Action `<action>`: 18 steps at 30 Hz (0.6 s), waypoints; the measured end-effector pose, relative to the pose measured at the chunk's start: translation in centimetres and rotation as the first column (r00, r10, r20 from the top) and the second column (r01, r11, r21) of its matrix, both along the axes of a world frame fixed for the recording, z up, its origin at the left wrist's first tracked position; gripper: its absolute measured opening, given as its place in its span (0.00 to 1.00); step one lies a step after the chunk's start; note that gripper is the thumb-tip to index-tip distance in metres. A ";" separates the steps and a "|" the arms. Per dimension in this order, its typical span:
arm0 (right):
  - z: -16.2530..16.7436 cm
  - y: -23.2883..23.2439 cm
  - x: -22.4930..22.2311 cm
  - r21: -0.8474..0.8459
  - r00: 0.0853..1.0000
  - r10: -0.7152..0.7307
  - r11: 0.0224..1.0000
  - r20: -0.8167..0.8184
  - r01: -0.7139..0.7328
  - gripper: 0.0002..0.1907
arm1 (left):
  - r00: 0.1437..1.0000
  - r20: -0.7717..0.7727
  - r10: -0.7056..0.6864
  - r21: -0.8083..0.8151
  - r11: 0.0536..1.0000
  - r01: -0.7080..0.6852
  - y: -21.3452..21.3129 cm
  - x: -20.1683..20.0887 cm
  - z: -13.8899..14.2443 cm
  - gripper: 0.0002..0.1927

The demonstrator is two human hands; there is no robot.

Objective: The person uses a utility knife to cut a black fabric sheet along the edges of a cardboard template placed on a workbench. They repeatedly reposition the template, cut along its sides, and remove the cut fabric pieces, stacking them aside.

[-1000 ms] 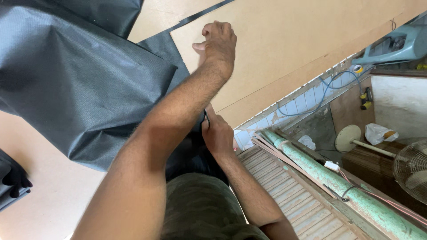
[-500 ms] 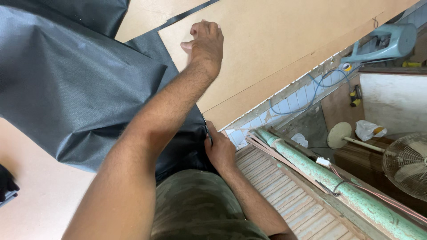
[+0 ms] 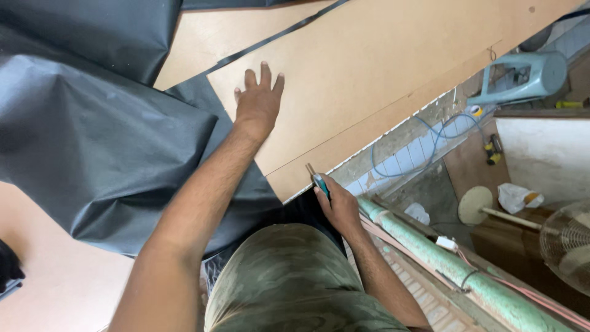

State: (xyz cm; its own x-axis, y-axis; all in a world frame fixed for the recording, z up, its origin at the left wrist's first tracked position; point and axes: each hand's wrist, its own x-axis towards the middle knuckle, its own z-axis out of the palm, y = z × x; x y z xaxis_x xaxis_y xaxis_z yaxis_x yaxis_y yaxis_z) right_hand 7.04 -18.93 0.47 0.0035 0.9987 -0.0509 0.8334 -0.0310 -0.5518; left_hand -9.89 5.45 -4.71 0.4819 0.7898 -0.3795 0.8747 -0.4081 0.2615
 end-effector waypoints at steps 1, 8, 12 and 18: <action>0.0 0.9 1.6 -0.035 0.999 0.037 0.999 -0.002 -0.037 0.17 | 1.000 0.017 0.007 0.003 1.000 -0.007 -0.3 0.2 -0.2 0.44; -1.1 10.2 20.9 0.033 1.000 -0.008 0.999 -0.007 0.008 0.12 | 0.858 0.417 0.302 0.179 0.898 -0.403 -6.1 1.0 -1.1 0.36; -2.5 17.6 37.7 0.244 0.973 -0.229 0.942 -0.025 0.228 0.14 | 0.646 0.482 0.592 0.171 0.660 -0.732 -14.9 4.5 -2.3 0.29; -3.4 28.8 58.9 0.296 0.915 -0.393 0.887 0.085 0.354 0.18 | 0.536 0.207 0.818 0.288 0.473 -0.833 -23.0 9.8 -6.4 0.24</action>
State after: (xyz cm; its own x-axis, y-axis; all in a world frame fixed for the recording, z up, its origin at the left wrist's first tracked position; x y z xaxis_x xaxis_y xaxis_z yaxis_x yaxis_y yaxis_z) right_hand 65.90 9.86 -2.96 0.3663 0.8969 0.2477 0.8578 -0.2223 -0.4634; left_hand -0.11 -17.58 -11.12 -0.4518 0.8917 -0.0277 0.8446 0.4376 0.3085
